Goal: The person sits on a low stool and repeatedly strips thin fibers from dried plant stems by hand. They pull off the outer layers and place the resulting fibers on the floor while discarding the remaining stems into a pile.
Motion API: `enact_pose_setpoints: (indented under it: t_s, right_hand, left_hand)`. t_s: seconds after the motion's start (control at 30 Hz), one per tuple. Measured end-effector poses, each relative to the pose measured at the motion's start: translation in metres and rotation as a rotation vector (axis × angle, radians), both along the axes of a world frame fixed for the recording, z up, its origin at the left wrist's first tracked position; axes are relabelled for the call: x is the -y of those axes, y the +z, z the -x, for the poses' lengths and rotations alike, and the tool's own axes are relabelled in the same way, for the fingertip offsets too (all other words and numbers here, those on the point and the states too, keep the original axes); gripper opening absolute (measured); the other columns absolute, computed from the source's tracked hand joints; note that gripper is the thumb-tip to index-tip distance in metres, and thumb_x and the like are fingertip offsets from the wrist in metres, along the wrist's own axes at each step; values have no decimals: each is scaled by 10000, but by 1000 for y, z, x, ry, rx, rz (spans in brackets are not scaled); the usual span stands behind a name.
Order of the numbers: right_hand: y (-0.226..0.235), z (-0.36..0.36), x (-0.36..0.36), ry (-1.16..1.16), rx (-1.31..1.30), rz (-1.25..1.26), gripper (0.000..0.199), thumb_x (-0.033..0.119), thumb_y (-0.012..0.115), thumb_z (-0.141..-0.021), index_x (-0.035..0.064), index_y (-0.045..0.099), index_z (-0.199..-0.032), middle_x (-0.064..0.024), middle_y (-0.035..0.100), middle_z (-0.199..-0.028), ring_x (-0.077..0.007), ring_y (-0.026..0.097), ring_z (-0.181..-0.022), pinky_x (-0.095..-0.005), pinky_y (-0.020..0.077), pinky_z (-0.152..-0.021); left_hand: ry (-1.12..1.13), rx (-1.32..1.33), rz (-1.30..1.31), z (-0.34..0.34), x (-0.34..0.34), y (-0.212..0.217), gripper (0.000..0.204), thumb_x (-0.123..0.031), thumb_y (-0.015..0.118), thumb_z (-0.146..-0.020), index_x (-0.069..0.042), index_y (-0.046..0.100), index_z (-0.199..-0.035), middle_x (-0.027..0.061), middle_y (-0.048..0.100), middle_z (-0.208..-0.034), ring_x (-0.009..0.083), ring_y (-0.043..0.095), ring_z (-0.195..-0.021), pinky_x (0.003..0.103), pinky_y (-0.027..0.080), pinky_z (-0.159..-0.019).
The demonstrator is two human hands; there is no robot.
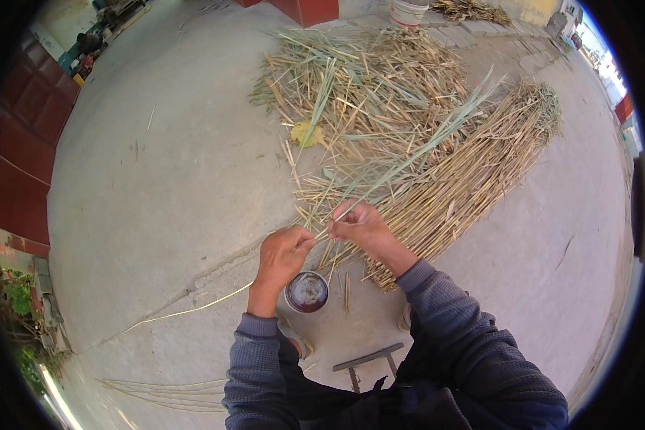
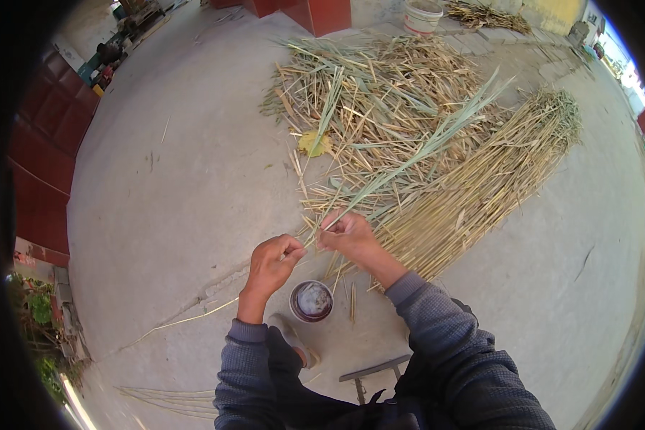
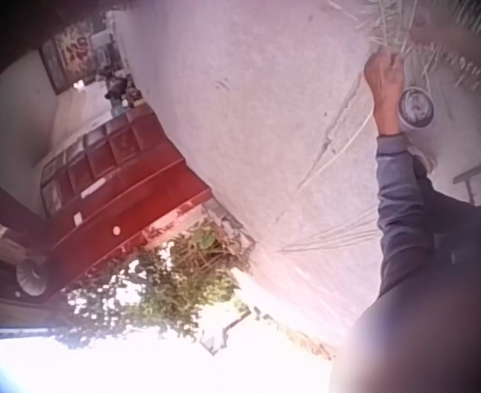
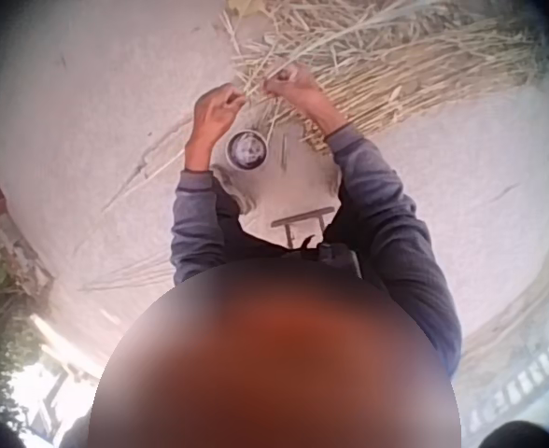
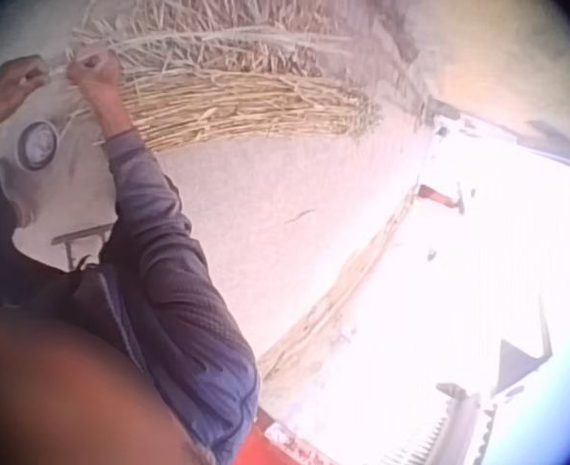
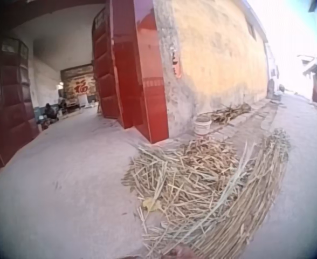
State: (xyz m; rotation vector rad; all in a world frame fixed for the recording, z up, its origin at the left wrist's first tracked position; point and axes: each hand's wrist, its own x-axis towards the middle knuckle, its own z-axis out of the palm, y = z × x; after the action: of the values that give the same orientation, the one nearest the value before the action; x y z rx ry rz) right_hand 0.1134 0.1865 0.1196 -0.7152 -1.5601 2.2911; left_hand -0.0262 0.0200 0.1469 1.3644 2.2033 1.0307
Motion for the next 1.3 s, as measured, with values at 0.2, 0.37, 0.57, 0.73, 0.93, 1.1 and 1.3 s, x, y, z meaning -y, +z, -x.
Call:
enact_pose_setpoints:
  t_s: [0.2, 0.37, 0.57, 0.73, 0.93, 1.1, 1.3]
  right_hand:
    - [-8, 4, 4, -34, 71, -116, 180, 74, 754, -838, 39, 613, -945, -28, 669, -772, -96, 661, -706, -252, 530, -598]
    - [-24, -2, 3, 37, 283, -563, 185, 130, 748, -746, 38, 649, -872, -75, 674, -760, -187, 678, -702, -329, 544, -635]
    - [-40, -7, -23, 187, 526, -1015, 450, 140, 719, -741, -19, 628, -1151, -195, 685, -892, -305, 695, -838, -371, 564, -750]
    - [-19, -1, -81, -892, -86, -383, 561, 55, 621, -967, -102, 337, -1425, -157, 652, -1088, -198, 690, -889, -303, 575, -758]
    - [-20, -7, -56, -421, 28, -391, 514, 84, 641, -957, -85, 406, -1382, -166, 662, -1043, -199, 694, -882, -308, 579, -743]
    - [-39, -9, -50, -40, 313, -684, 468, 139, 696, -901, -55, 516, -1287, -138, 707, -944, -202, 697, -844, -320, 559, -720]
    - [-55, -17, -46, 68, 241, -974, 473, 129, 738, -858, -46, 552, -1256, -147, 665, -927, -229, 668, -823, -339, 549, -739]
  left_hand:
    - [2, 18, 89, -3, 1, 1, 105, -135, 733, -845, -48, 688, -882, 81, 692, -789, 225, 658, -722, 348, 516, -683]
    - [-52, -125, 93, 3, 7, -1, 121, -201, 704, -844, -84, 674, -849, 102, 675, -768, 299, 652, -766, 421, 497, -701]
    - [-35, -196, 181, 11, 26, -7, 134, -201, 737, -839, -86, 674, -864, 97, 674, -762, 295, 654, -755, 417, 499, -692]
    - [-24, -217, 153, 13, 42, -12, 131, -199, 735, -839, -88, 670, -864, 96, 673, -765, 296, 650, -770, 420, 501, -696]
    - [13, -241, 106, 21, 58, -12, 116, -185, 720, -848, -85, 662, -864, 89, 671, -764, 298, 643, -763, 422, 500, -692]
    - [155, -370, 191, 39, 98, -15, 131, -200, 716, -857, -88, 648, -856, 84, 674, -766, 288, 647, -774, 420, 506, -692]
    - [338, -393, 398, 72, 193, -36, 156, -221, 723, -858, -94, 632, -853, 83, 678, -780, 296, 663, -818, 429, 516, -721]
